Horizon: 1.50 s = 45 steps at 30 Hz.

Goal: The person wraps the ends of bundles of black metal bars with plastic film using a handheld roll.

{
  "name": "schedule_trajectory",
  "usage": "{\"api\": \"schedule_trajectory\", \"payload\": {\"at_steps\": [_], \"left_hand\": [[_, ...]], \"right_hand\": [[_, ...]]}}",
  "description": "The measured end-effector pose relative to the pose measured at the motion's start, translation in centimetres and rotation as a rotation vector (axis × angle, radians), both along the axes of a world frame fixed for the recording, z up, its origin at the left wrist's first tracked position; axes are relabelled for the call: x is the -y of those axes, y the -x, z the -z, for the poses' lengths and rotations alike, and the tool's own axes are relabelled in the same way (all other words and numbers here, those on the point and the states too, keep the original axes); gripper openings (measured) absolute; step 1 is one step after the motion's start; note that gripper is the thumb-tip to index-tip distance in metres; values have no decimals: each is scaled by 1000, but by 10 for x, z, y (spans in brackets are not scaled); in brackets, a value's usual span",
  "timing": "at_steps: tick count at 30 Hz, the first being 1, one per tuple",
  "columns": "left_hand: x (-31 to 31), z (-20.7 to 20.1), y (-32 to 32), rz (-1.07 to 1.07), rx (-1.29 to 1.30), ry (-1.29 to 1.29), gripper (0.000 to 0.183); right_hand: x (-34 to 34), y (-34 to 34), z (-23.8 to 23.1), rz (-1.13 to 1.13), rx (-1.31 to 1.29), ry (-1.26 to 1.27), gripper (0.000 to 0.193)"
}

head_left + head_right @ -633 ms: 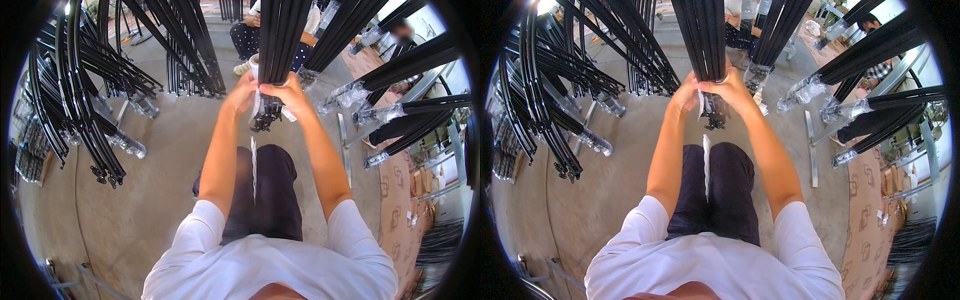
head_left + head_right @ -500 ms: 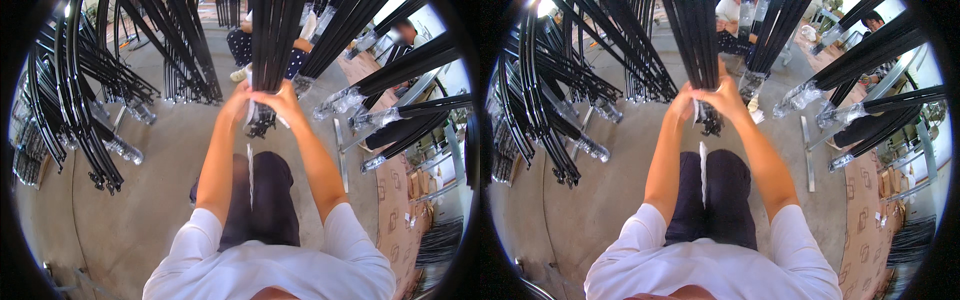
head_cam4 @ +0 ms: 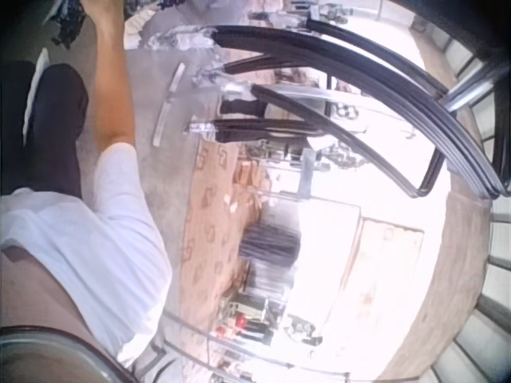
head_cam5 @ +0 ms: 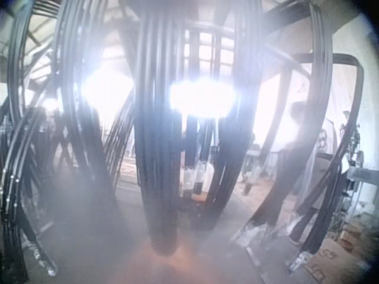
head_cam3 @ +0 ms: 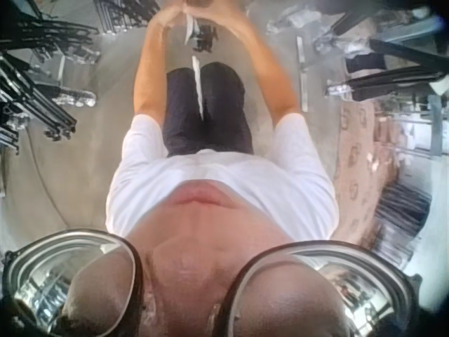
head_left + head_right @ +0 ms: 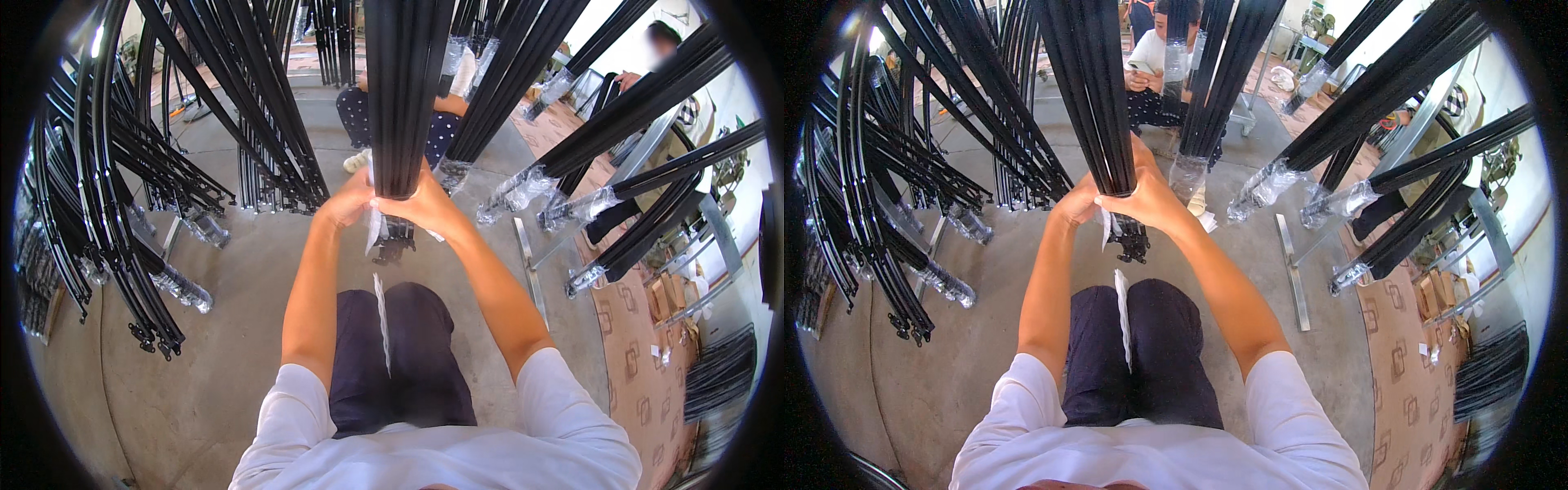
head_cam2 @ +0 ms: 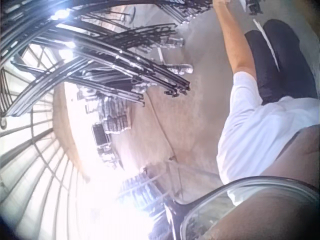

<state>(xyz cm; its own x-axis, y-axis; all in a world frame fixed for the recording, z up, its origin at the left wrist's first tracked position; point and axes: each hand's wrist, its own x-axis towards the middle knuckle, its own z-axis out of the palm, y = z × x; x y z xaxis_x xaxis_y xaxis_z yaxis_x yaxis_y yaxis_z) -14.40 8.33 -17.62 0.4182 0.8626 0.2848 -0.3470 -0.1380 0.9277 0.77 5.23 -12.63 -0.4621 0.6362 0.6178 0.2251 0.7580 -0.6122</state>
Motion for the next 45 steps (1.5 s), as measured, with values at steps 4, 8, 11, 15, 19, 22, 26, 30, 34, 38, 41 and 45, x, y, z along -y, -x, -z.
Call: {"api": "schedule_trajectory", "payload": {"at_steps": [4, 8, 11, 15, 19, 22, 26, 30, 34, 38, 41, 45], "left_hand": [[-1, -1, -2, 29, 4, -33, 60], [-31, 43, 4, 90, 78, -40, 73], [-37, 68, 11, 193, 278, 108, 78], [-28, 70, 15, 161, 325, -1, 80], [-1, 41, 21, 116, 173, -122, 71], [9, 40, 31, 6, 87, -92, 59], [19, 41, 28, -67, 235, -57, 62], [41, 40, 31, -120, 171, -113, 65], [56, 46, 34, -131, 185, -131, 72], [57, 55, 32, -188, 317, -128, 78], [59, 50, 34, -216, 346, -138, 76], [84, 34, 33, -282, 216, -184, 71]], "right_hand": [[-3, -1, 2, 2, 26, -96, 48], [5, 10, 1, -150, -185, 121, 41], [-3, 3, 2, -38, -10, 82, 36], [-19, -9, 13, 23, 68, 90, 36], [-13, -12, 12, 83, -19, -47, 36], [1, -2, 8, 159, 36, -219, 31], [0, -6, 8, 251, 138, -408, 29], [3, -7, 13, 291, 116, -317, 28], [15, 6, 16, 59, -307, 49, 27], [21, 14, 24, 14, -513, 239, 28], [16, 13, 32, 113, -434, 116, 33], [14, 18, 36, 141, -465, 152, 35]]}}
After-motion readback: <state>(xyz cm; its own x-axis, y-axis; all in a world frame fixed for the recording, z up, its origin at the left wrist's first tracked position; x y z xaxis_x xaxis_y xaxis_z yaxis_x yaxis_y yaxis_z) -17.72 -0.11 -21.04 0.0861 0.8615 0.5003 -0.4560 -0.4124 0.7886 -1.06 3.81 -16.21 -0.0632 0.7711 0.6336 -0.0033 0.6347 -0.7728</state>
